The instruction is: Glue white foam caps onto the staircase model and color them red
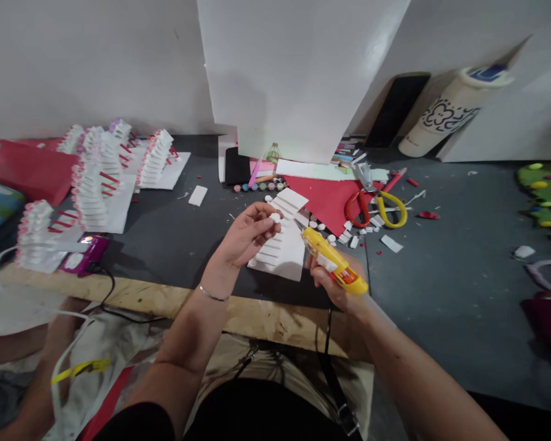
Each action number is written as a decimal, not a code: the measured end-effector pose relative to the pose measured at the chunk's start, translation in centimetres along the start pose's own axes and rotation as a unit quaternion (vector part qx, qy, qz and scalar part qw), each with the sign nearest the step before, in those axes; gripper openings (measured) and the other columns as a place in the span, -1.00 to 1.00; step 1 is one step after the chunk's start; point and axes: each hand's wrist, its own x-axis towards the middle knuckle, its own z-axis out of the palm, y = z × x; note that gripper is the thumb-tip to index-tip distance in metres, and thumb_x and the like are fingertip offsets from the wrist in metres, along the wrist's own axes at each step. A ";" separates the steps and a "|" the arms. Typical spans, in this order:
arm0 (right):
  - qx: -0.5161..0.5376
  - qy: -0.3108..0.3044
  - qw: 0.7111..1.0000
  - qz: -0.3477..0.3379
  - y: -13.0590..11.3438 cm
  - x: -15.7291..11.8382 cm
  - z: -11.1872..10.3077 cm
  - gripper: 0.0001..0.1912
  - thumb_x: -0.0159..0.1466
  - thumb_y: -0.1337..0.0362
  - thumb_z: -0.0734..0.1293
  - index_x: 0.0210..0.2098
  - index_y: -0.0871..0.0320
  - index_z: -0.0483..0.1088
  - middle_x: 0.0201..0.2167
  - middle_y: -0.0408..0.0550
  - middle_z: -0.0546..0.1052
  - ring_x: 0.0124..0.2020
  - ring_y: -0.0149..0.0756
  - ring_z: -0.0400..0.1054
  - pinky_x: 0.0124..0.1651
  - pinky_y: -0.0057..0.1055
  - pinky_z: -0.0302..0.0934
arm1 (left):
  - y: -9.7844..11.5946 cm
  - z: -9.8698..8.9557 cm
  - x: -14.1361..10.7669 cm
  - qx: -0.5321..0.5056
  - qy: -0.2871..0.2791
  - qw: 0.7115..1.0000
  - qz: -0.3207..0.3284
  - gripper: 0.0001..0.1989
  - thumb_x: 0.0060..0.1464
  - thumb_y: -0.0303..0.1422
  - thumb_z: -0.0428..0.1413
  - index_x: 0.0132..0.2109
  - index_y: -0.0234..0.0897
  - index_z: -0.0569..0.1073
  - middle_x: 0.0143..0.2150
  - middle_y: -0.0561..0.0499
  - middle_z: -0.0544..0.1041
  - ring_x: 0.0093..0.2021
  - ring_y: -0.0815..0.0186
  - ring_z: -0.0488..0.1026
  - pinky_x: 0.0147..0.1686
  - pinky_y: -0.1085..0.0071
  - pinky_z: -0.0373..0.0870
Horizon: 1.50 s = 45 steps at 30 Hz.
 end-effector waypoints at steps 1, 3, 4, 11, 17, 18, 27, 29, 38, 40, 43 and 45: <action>-0.007 -0.002 1.000 -0.012 -0.1 0.0 0.0 -0.60 0.39 -0.10 0.32 -0.40 0.04 0.44 -0.46 -0.12 0.51 -0.46 -0.28 0.38 -0.36 -0.31 0.28 | 0.0 0.3 -0.1 0.000 -0.009 1.000 -0.005 -0.72 -0.09 -0.37 0.47 -0.26 -0.27 0.55 -0.27 0.02 0.59 -0.39 0.48 0.48 -0.44 0.60 0.34; -0.031 -0.009 0.999 -0.032 -0.4 0.1 0.0 -0.58 0.37 -0.12 0.33 -0.42 0.05 0.42 -0.49 -0.14 0.48 -0.50 -0.31 0.35 -0.40 -0.34 0.25 | -0.1 0.7 -0.2 0.004 -0.023 1.000 -0.011 -0.72 -0.08 -0.34 0.47 -0.26 -0.27 0.56 -0.30 0.02 0.60 -0.40 0.48 0.48 -0.46 0.60 0.32; -0.046 -0.013 0.998 -0.032 -0.6 0.2 0.0 -0.57 0.36 -0.14 0.33 -0.42 0.06 0.41 -0.50 -0.14 0.47 -0.51 -0.33 0.33 -0.42 -0.35 0.23 | -0.1 0.8 -0.2 0.005 -0.028 1.000 -0.012 -0.71 -0.08 -0.33 0.48 -0.26 -0.27 0.57 -0.32 0.02 0.59 -0.42 0.48 0.47 -0.47 0.60 0.32; -0.077 -0.034 0.996 -0.027 -1.4 0.8 0.0 -0.54 0.36 -0.16 0.30 -0.43 0.08 0.36 -0.50 -0.14 0.45 -0.50 -0.35 0.30 -0.41 -0.39 0.19 | -0.4 0.9 0.0 0.012 -0.012 0.999 -0.032 -0.67 -0.18 -0.31 0.52 -0.28 -0.32 0.62 -0.35 0.01 0.58 -0.46 0.51 0.41 -0.47 0.59 0.30; -0.106 -0.045 0.993 -0.019 -1.0 0.9 0.2 -0.60 0.29 -0.08 0.39 -0.46 0.07 0.32 -0.53 -0.18 0.42 -0.52 -0.37 0.28 -0.44 -0.42 0.14 | -0.6 0.9 0.2 0.019 -0.014 0.999 -0.027 -0.68 -0.18 -0.28 0.53 -0.31 -0.29 0.63 -0.37 0.06 0.53 -0.46 0.53 0.37 -0.46 0.60 0.30; -0.112 -0.046 0.992 -0.019 -0.9 1.0 0.2 -0.59 0.28 -0.07 0.41 -0.47 0.07 0.30 -0.55 -0.19 0.41 -0.54 -0.38 0.26 -0.46 -0.43 0.11 | -0.6 0.8 0.2 0.018 -0.012 0.999 -0.028 -0.68 -0.18 -0.27 0.53 -0.31 -0.28 0.63 -0.38 0.06 0.53 -0.46 0.53 0.37 -0.46 0.60 0.30; -0.128 -0.027 0.991 -0.033 -1.3 1.2 0.3 -0.51 0.35 -0.15 0.31 -0.52 0.05 0.24 -0.62 -0.19 0.35 -0.60 -0.38 0.20 -0.51 -0.41 0.03 | -0.6 0.7 0.2 0.014 -0.010 0.999 -0.044 -0.67 -0.19 -0.28 0.53 -0.31 -0.32 0.63 -0.44 0.05 0.52 -0.48 0.51 0.37 -0.48 0.60 0.30; -0.124 -0.032 0.991 -0.030 -1.4 1.2 0.3 -0.50 0.35 -0.16 0.32 -0.52 0.05 0.24 -0.61 -0.19 0.35 -0.59 -0.38 0.21 -0.51 -0.41 0.03 | -0.7 0.7 0.3 0.010 -0.003 0.999 -0.045 -0.68 -0.19 -0.30 0.53 -0.31 -0.31 0.62 -0.41 0.04 0.53 -0.48 0.51 0.36 -0.48 0.59 0.30; -0.131 -0.028 0.991 -0.029 -1.5 1.4 0.1 -0.46 0.32 -0.21 0.33 -0.53 0.06 0.24 -0.63 -0.19 0.36 -0.61 -0.38 0.22 -0.53 -0.40 0.00 | -0.7 0.6 0.3 0.004 -0.009 0.999 -0.050 -0.67 -0.16 -0.31 0.52 -0.30 -0.33 0.59 -0.43 0.05 0.53 -0.47 0.52 0.38 -0.46 0.63 0.30; -0.132 -0.026 0.990 -0.029 -1.7 1.4 0.1 -0.45 0.32 -0.24 0.33 -0.53 0.06 0.25 -0.63 -0.19 0.37 -0.61 -0.38 0.24 -0.54 -0.40 -0.01 | -0.7 0.6 0.3 0.008 -0.003 0.999 -0.052 -0.67 -0.17 -0.31 0.52 -0.30 -0.33 0.60 -0.43 0.05 0.53 -0.48 0.53 0.37 -0.47 0.62 0.29; -0.129 -0.025 0.991 -0.030 -1.6 1.4 0.1 -0.44 0.30 -0.25 0.35 -0.53 0.06 0.25 -0.64 -0.20 0.37 -0.62 -0.39 0.24 -0.54 -0.41 0.00 | -0.7 0.6 0.3 0.011 0.010 0.998 -0.057 -0.67 -0.17 -0.32 0.52 -0.30 -0.33 0.59 -0.43 0.06 0.52 -0.49 0.52 0.37 -0.48 0.62 0.29; -0.132 -0.023 0.991 -0.031 -1.6 1.3 0.1 -0.44 0.30 -0.25 0.35 -0.54 0.06 0.25 -0.64 -0.20 0.36 -0.62 -0.39 0.23 -0.54 -0.41 0.01 | -0.7 0.6 0.3 0.012 0.010 0.998 -0.059 -0.69 -0.15 -0.33 0.51 -0.31 -0.33 0.58 -0.44 0.06 0.51 -0.49 0.52 0.37 -0.49 0.62 0.29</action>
